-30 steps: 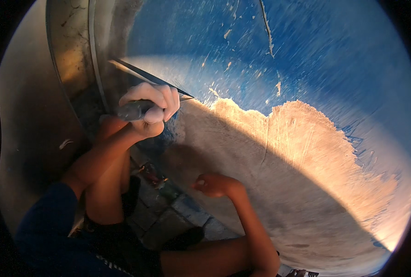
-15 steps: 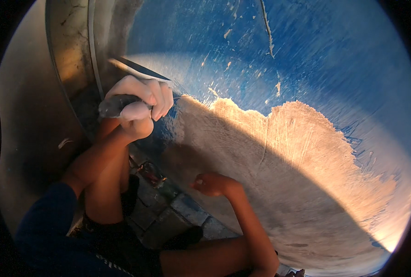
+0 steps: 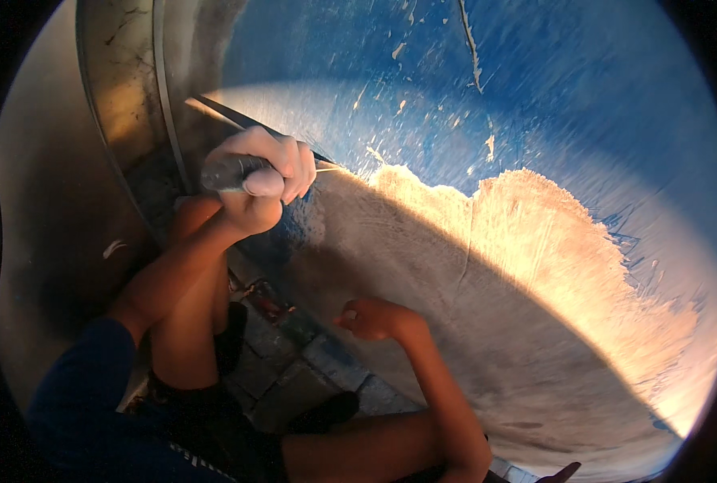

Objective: The person scrapes blue paint and plaster from a concrete wall using a hand-held scraper, occasionally pouring water from a plastic bottle to wet the surface.

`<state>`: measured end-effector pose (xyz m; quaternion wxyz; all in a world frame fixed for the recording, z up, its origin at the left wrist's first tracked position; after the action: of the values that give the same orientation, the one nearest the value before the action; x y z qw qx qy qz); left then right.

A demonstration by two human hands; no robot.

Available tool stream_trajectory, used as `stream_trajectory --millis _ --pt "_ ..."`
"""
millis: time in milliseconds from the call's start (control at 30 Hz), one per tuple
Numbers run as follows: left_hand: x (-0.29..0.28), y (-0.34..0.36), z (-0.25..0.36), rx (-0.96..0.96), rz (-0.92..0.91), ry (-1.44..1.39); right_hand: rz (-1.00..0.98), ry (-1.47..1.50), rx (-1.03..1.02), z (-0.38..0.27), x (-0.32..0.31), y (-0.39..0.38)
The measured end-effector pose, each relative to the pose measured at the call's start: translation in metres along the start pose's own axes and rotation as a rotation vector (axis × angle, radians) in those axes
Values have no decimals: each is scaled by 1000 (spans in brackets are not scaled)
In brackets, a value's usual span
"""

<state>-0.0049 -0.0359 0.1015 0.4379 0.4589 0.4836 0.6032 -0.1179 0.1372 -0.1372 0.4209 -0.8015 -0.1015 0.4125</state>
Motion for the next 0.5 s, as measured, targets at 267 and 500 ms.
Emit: stream_trajectory --millis 267,500 --pt "0 -9 -12 -81 13 -38 5 4 -52 -4 0 3" --pt "3 9 18 61 -29 -55 16 -39 -19 1 1 2"
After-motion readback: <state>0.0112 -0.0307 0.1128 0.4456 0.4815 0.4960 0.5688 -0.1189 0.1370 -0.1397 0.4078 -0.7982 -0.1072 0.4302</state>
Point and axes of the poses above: each hand's wrist, its own y-axis towards the middle knuckle, its own x-axis out of the palm, z = x × y, the point moved 10 cm from there along y, towards the middle knuckle, and after that the axes turned 5 degrees about -z, right-handed, at the moved point
